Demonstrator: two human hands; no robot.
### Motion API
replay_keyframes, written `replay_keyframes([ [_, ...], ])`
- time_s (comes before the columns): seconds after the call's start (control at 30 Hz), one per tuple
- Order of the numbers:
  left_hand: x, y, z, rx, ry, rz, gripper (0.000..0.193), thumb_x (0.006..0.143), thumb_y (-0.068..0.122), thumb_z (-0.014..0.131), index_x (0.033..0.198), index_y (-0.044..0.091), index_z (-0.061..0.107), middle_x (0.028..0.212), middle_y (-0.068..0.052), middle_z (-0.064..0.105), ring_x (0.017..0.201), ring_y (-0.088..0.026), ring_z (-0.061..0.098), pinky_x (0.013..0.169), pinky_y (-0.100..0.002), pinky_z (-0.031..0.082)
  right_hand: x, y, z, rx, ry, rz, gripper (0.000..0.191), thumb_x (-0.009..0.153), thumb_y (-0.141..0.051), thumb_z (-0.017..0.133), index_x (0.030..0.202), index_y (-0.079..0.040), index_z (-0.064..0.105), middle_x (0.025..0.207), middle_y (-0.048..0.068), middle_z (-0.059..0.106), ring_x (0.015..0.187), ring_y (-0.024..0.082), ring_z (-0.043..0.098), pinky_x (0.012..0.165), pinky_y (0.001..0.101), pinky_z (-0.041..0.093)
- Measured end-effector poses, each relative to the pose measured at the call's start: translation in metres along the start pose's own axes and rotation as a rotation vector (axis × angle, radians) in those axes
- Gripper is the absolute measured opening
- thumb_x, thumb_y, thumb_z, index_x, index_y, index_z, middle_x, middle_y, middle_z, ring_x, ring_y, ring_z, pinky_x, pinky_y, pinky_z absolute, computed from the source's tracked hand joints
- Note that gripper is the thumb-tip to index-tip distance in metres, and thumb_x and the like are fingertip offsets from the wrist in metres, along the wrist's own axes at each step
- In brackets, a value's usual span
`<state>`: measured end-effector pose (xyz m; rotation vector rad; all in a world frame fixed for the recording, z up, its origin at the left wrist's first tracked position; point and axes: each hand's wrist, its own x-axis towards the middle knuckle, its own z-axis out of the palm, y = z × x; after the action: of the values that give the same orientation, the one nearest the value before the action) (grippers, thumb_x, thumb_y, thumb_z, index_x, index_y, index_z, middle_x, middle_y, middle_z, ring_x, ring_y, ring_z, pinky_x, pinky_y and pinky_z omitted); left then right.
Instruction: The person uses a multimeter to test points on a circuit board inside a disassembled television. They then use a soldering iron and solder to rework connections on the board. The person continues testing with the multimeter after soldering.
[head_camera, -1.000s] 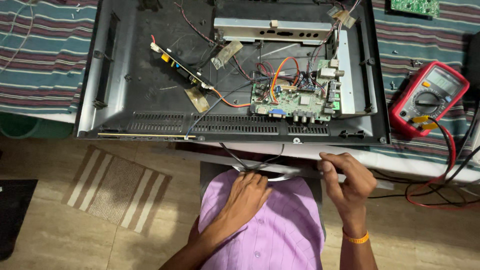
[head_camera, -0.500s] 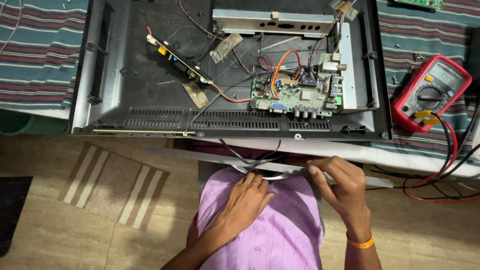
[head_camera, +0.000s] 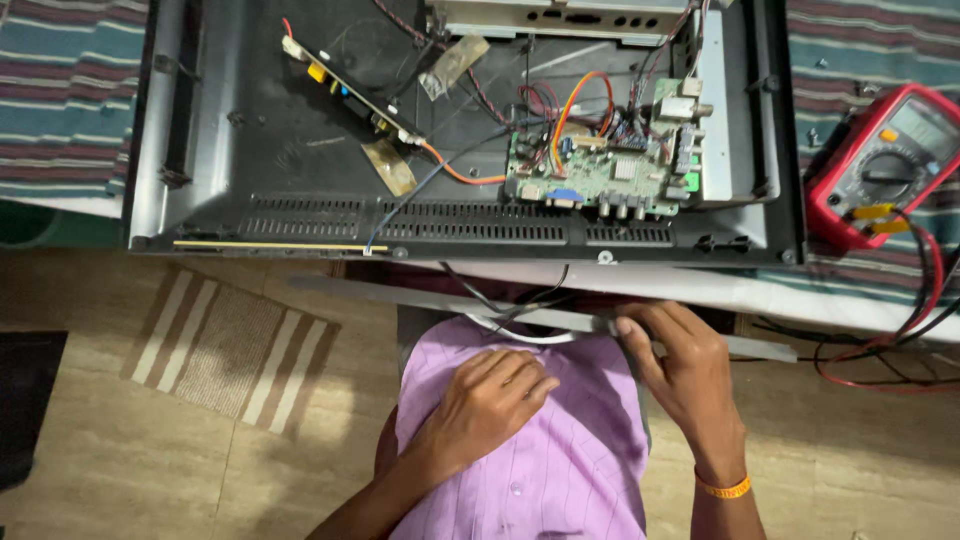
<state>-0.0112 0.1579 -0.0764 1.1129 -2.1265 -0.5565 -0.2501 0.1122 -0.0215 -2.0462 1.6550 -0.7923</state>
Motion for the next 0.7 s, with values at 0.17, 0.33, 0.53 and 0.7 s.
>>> replay_keyframes([
  [0.17,-0.001,-0.026,-0.028,0.340,0.396,0.009,0.020,0.091,0.017,0.071,0.102,0.001,0.067,0.101,-0.015,0.069,0.105,-0.036,0.065,0.102,-0.051,0.046,-0.025,0.005,0.020,-0.099,0.145,-0.163,0.010,0.094,-0.013,0.074,0.093,-0.003,0.073,0.091,0.011,0.070,0.083,0.027,0.066,0.072,0.0381,0.053],
  [0.33,-0.011,-0.060,-0.039,0.340,0.266,-0.290,0.028,0.096,0.022,0.074,0.109,-0.002,0.070,0.096,-0.021,0.071,0.094,-0.039,0.065,0.102,-0.055,0.044,-0.040,0.014,0.005,-0.021,0.347,0.027,0.006,0.105,-0.006,0.072,0.102,-0.001,0.073,0.095,0.011,0.071,0.081,0.022,0.068,0.072,0.0341,0.051],
  [0.53,-0.003,-0.072,-0.033,0.254,0.430,-0.251,0.017,0.095,0.017,0.076,0.104,0.002,0.076,0.093,-0.018,0.074,0.084,-0.040,0.068,0.080,-0.048,0.052,-0.038,0.014,-0.012,-0.109,0.394,-0.150,0.010,0.093,-0.007,0.081,0.091,-0.001,0.073,0.086,0.011,0.070,0.078,0.027,0.066,0.071,0.0374,0.049],
  [0.7,0.004,-0.071,-0.020,0.197,0.465,-0.296,0.016,0.094,0.015,0.077,0.101,0.001,0.076,0.095,-0.017,0.075,0.084,-0.038,0.069,0.077,-0.047,0.053,-0.038,0.017,-0.018,-0.067,0.446,-0.144,0.010,0.090,-0.007,0.080,0.088,-0.002,0.072,0.084,0.011,0.068,0.075,0.027,0.064,0.067,0.0377,0.049],
])
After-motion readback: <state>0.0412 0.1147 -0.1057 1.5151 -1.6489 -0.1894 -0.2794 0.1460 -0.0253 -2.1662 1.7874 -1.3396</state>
